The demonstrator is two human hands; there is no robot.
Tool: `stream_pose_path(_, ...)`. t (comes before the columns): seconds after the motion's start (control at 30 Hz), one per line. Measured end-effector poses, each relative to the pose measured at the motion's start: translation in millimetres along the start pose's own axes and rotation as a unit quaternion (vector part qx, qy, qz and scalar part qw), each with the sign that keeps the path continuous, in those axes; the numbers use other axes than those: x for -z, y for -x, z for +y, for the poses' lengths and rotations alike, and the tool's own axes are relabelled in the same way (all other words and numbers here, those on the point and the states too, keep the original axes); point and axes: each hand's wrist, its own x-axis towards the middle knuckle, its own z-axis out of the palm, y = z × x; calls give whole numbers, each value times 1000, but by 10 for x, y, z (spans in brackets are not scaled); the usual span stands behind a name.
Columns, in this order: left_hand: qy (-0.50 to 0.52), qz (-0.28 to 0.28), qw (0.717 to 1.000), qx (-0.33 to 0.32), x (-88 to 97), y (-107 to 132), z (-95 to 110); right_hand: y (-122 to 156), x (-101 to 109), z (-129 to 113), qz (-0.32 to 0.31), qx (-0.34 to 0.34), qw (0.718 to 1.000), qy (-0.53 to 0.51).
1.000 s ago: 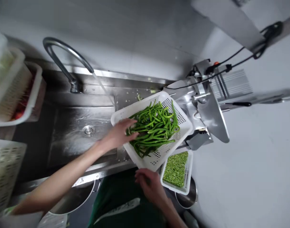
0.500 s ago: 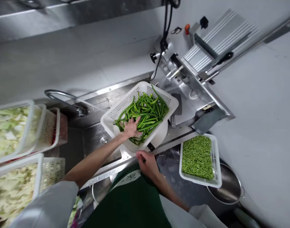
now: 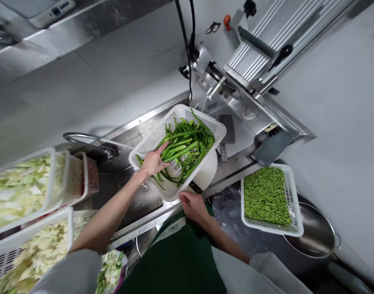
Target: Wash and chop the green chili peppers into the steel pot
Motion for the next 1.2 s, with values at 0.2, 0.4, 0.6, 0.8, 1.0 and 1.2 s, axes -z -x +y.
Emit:
stream_pose_path(0.2,23,97,995,15,659,868,-595,-115,163,136,6,-25,999,32)
stream_pose_path(0.4,86,227,949,202,368,1600,-1801,-220,228,228,17,-27,998,51)
stream_pose_path(0.6,76,153,948,267,-92,1699,-2327,-298,157,143,-12,-7,998,67)
stream_pose_path(0.8,133,177,959,179,-66,746,-1457,-311,86,16,-28,-5,998,56)
stream_pose_path(1.0,172,68,958,218,-385,-717,-459,-161,135,-10,-20,-35,998,39)
stream_pose_path(1.2,89,-67,955,276,-763,-1479,255,100,301,177,41,-93,994,28)
